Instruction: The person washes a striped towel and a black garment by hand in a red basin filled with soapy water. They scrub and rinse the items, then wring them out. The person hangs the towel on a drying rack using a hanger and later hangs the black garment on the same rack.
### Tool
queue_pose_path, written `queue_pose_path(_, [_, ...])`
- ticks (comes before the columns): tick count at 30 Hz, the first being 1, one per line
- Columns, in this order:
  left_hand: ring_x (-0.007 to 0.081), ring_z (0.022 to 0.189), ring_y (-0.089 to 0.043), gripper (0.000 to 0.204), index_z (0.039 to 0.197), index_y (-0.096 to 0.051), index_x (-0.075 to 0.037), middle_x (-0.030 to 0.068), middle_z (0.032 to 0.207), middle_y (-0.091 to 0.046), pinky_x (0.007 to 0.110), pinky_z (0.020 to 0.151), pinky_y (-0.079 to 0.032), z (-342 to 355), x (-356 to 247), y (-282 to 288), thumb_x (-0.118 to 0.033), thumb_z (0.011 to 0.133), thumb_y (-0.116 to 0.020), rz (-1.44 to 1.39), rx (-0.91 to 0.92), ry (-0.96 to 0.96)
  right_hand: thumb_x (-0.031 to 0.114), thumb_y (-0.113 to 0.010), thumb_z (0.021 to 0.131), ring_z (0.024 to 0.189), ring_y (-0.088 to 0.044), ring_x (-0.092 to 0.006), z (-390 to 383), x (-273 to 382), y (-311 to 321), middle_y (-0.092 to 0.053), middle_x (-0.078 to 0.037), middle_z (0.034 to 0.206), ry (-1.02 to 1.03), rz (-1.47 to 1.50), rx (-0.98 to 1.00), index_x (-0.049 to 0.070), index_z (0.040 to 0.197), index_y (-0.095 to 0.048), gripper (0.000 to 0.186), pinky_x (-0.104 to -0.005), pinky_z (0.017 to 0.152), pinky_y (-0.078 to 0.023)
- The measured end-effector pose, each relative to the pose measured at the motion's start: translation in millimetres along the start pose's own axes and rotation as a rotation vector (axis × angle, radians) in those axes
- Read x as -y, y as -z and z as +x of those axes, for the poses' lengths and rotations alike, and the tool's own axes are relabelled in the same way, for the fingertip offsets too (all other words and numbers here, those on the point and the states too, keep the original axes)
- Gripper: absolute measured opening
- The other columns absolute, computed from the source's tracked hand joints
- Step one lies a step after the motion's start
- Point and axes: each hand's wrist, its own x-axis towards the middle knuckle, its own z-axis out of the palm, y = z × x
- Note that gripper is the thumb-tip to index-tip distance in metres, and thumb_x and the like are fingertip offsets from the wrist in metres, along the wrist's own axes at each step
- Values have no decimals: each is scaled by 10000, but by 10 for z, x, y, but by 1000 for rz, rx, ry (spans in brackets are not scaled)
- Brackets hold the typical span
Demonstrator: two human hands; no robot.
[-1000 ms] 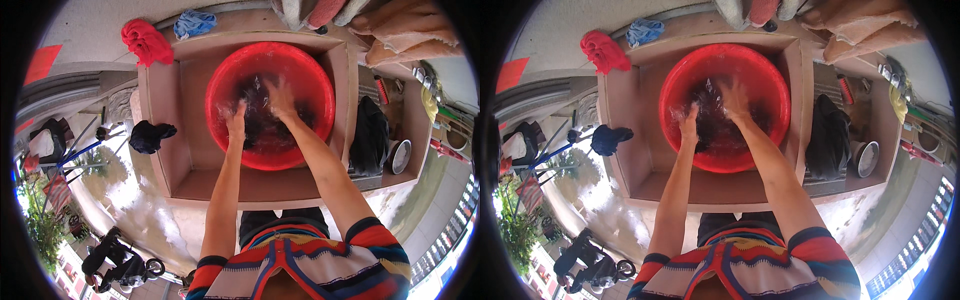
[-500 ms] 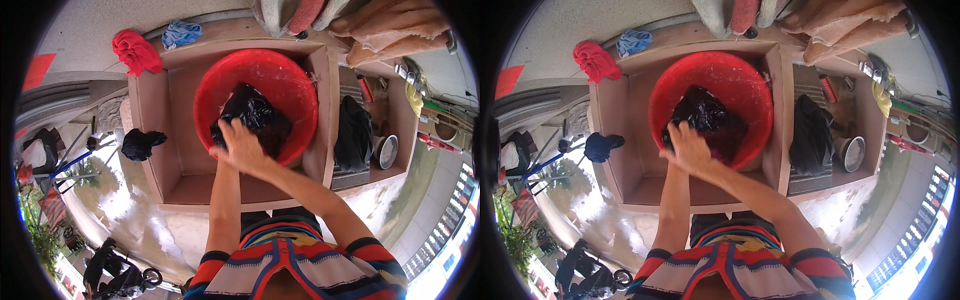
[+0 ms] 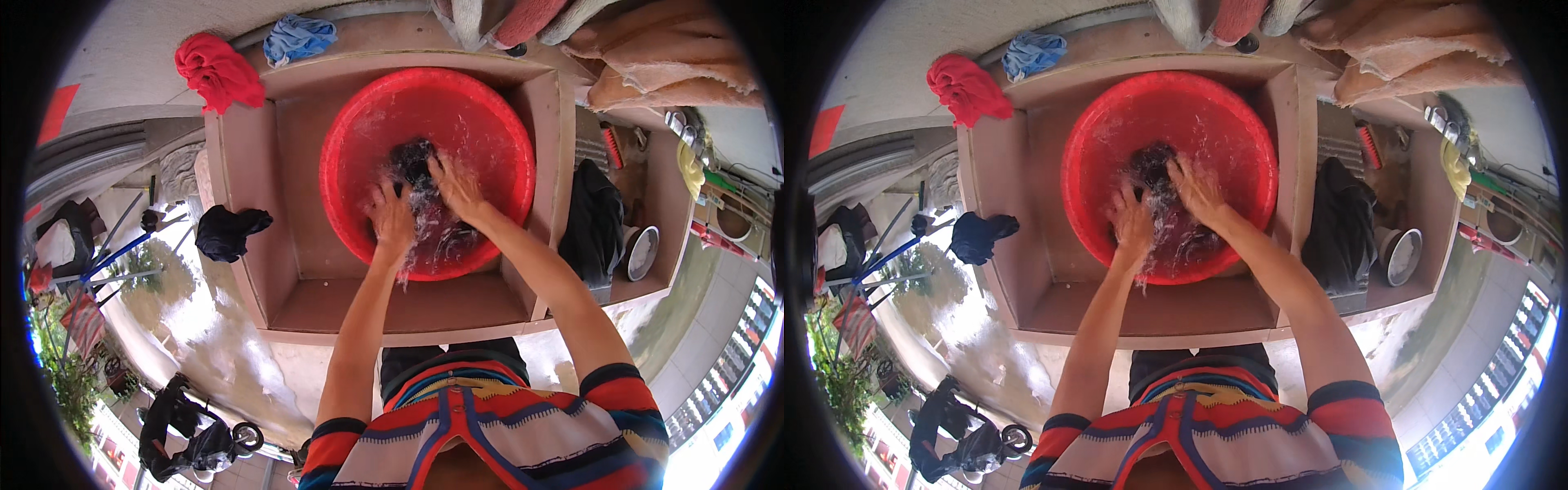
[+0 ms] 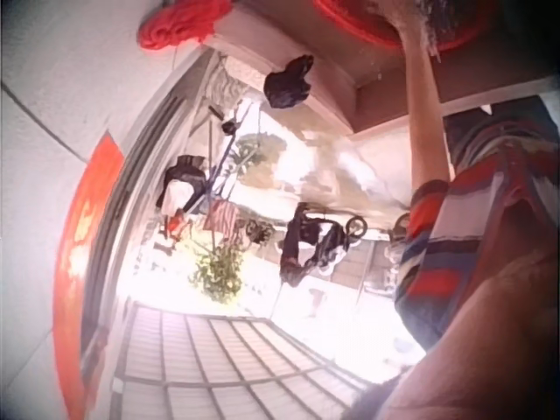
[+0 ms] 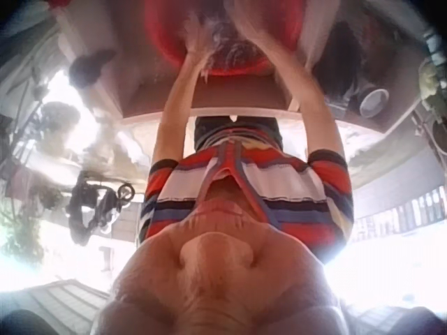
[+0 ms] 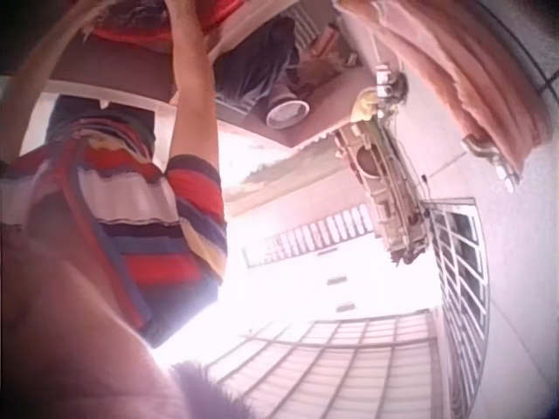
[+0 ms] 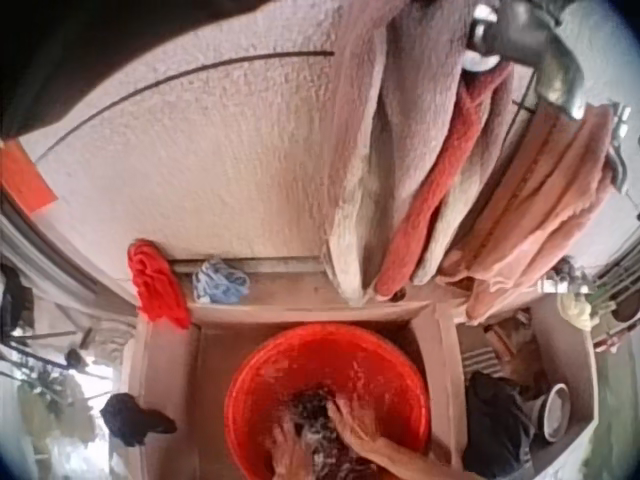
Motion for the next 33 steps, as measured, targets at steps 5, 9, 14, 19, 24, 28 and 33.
queue_pose_path(5, [311, 1130, -465, 431, 1241, -475, -100, 142, 1237, -485, 414, 966, -376, 546, 318, -520, -219, 834, -551, -1281, -98, 323, 141, -541, 791, 984, -542, -402, 372, 87, 252, -547, -238, 1084, -461, 364, -107, 56, 1215, -456, 440, -484, 811, -454])
queue_pose_path(9, [283, 1123, -482, 694, 1274, -430, -48, 112, 1247, -499, 427, 975, -377, 564, 47, 205, -588, 839, -472, -2268, 126, 333, 53, -583, 618, 1190, -432, -372, 291, 42, 440, -415, -236, 1308, -71, 939, -138, 58, 1331, -378, 742, -387, 983, -377])
queue_pose_path(14, [259, 1061, -509, 656, 1224, -469, -42, 103, 1163, -535, 410, 947, -393, 219, 152, 613, -576, 845, -430, -2550, 362, 184, 82, -669, 701, 1187, -405, -390, -464, 1145, 1548, -380, -223, 1299, 183, 848, 42, 71, 1389, -274, 793, -408, 995, -363])
queue_pose_path(19, [237, 969, -552, 505, 1162, -509, -29, 95, 1086, -567, 372, 855, -444, -7, 77, 596, -426, 849, -500, -2441, 176, 444, 207, -648, 761, 875, -561, -328, -502, 1382, 1509, -438, -183, 1066, 166, 733, -18, 35, 1312, -353, 649, -360, 635, -522])
queue_pose_path(24, [214, 877, -595, 358, 1101, -549, -17, 87, 1008, -598, 334, 762, -495, 209, -66, 357, -275, 853, -570, -2138, -122, 665, 297, -571, 835, 812, -573, -399, 301, 694, 1166, -461, -185, 1045, -47, 569, -164, 79, 1062, -455, 336, -462, 609, -514])
queue_pose_path(28, [286, 951, -554, 383, 1112, -507, 11, 141, 1104, -550, 392, 780, -461, 49, 45, 560, -233, 832, -598, -1378, -316, 528, 345, -635, 788, 1043, -508, -406, 418, -255, 855, -412, -190, 1229, -16, 548, 162, 204, 1338, -335, 642, -490, 900, -415])
queue_pose_path(33, [418, 1256, -269, 477, 1271, -427, -64, 220, 1375, -288, 621, 933, -289, -316, -92, 37, -198, 826, -533, -253, -220, 86, 114, -573, 763, 1061, -475, -372, 219, -55, 378, -481, -215, 1148, -3, 4, 277, 228, 1374, -311, 675, -595, 908, -326])
